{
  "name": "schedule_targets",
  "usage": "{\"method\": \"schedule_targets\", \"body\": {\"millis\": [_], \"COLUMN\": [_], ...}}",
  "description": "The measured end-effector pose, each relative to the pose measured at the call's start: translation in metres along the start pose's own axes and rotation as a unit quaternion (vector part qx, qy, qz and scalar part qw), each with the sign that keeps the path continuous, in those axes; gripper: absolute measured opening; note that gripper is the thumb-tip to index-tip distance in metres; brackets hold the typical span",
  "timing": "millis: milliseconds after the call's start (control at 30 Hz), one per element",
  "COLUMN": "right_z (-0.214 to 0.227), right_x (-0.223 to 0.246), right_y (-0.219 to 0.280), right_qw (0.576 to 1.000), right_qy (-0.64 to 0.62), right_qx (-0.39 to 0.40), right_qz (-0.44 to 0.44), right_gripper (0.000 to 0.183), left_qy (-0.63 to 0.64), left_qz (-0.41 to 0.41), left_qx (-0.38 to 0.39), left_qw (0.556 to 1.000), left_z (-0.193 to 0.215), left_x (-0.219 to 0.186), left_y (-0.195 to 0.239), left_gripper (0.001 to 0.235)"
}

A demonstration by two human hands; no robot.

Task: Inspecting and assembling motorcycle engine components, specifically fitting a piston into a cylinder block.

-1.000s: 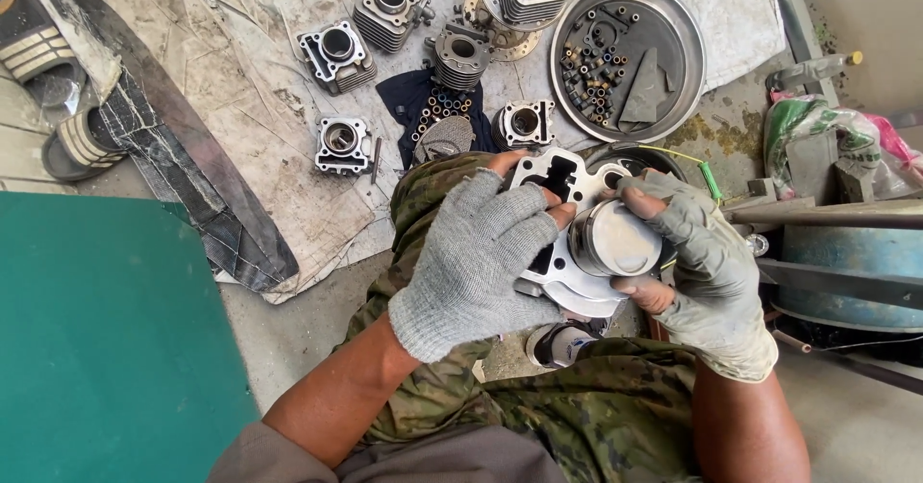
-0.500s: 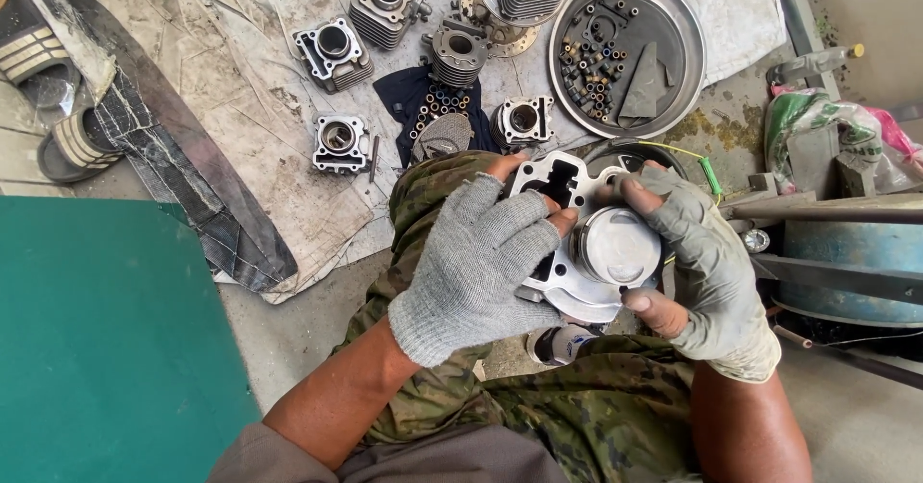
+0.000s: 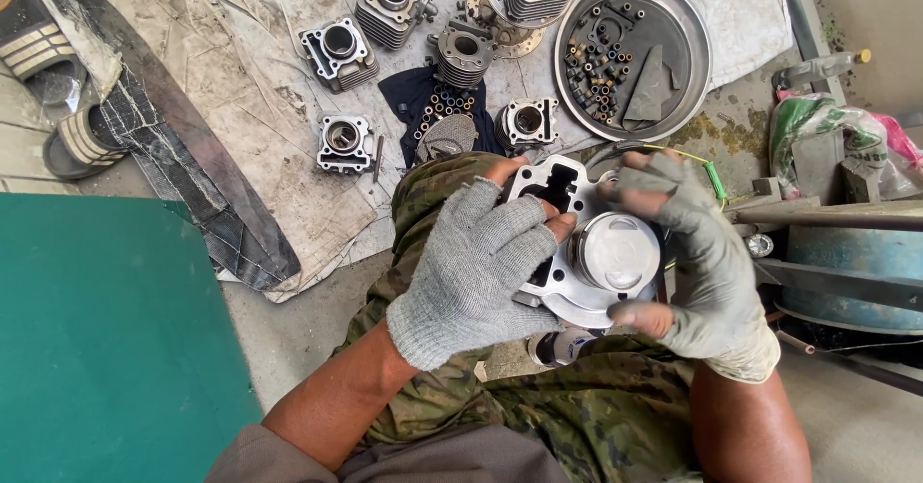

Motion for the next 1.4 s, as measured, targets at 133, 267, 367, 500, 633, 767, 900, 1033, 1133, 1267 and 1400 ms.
{"method": "schedule_targets", "body": {"millis": [133, 267, 367, 500, 633, 767, 900, 1033, 1133, 1267, 1400], "right_z": [-0.011, -0.015, -0.013, -0.007, -0.018, -0.016, -0.008, -0.011, -0.009, -0.006, -0.002], "right_x": [0.006, -0.001, -0.015, -0.010, -0.001, -0.014, -0.007, 0.012, 0.011, -0.001, -0.005], "right_y": [-0.006, 0.001, 0.014, 0.014, 0.010, 0.021, 0.014, 0.004, 0.002, 0.003, 0.006], "right_qw": [0.999, 0.999, 0.990, 0.995, 0.984, 0.970, 0.995, 0.989, 0.996, 0.998, 0.994], "right_qy": [0.038, -0.014, -0.114, 0.019, -0.178, -0.232, 0.053, 0.144, 0.074, 0.043, 0.097], "right_qx": [0.035, 0.005, -0.070, -0.097, -0.008, -0.044, -0.074, 0.005, 0.041, 0.015, -0.033], "right_qz": [0.003, -0.040, -0.046, -0.032, -0.032, -0.050, -0.032, -0.003, -0.019, -0.037, -0.035], "right_gripper": [0.093, 0.090, 0.095, 0.100, 0.103, 0.101, 0.109, 0.092, 0.078, 0.071, 0.072], "left_qy": [-0.016, -0.005, -0.010, -0.006, 0.001, -0.011, -0.025, -0.024, -0.023, -0.025, -0.009], "left_qz": [-0.007, -0.004, -0.001, 0.012, -0.005, 0.001, -0.003, -0.006, 0.001, -0.006, -0.007], "left_qx": [-0.022, -0.010, -0.027, -0.008, -0.024, -0.012, -0.018, -0.025, 0.007, 0.011, -0.011], "left_qw": [1.000, 1.000, 1.000, 1.000, 1.000, 1.000, 1.000, 0.999, 1.000, 1.000, 1.000], "left_z": [0.003, -0.003, -0.001, -0.003, 0.004, -0.002, -0.005, -0.001, -0.006, -0.008, -0.003], "left_x": [-0.005, -0.001, 0.000, 0.001, -0.004, -0.002, -0.003, -0.003, 0.002, 0.003, 0.002], "left_y": [-0.001, 0.002, 0.004, 0.003, 0.000, 0.006, 0.010, 0.009, 0.012, 0.014, 0.013], "left_gripper": [0.064, 0.071, 0.065, 0.063, 0.070, 0.073, 0.074, 0.073, 0.076, 0.074, 0.071]}}
Point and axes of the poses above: each hand's wrist, its own y-axis away from the middle knuckle, its own z-axis out of the back of the hand, x = y × z, the point moved 10 cm from there along -y, towards the middle knuckle, and after that the axes turned 2 degrees about -y, right-handed, at the moved point
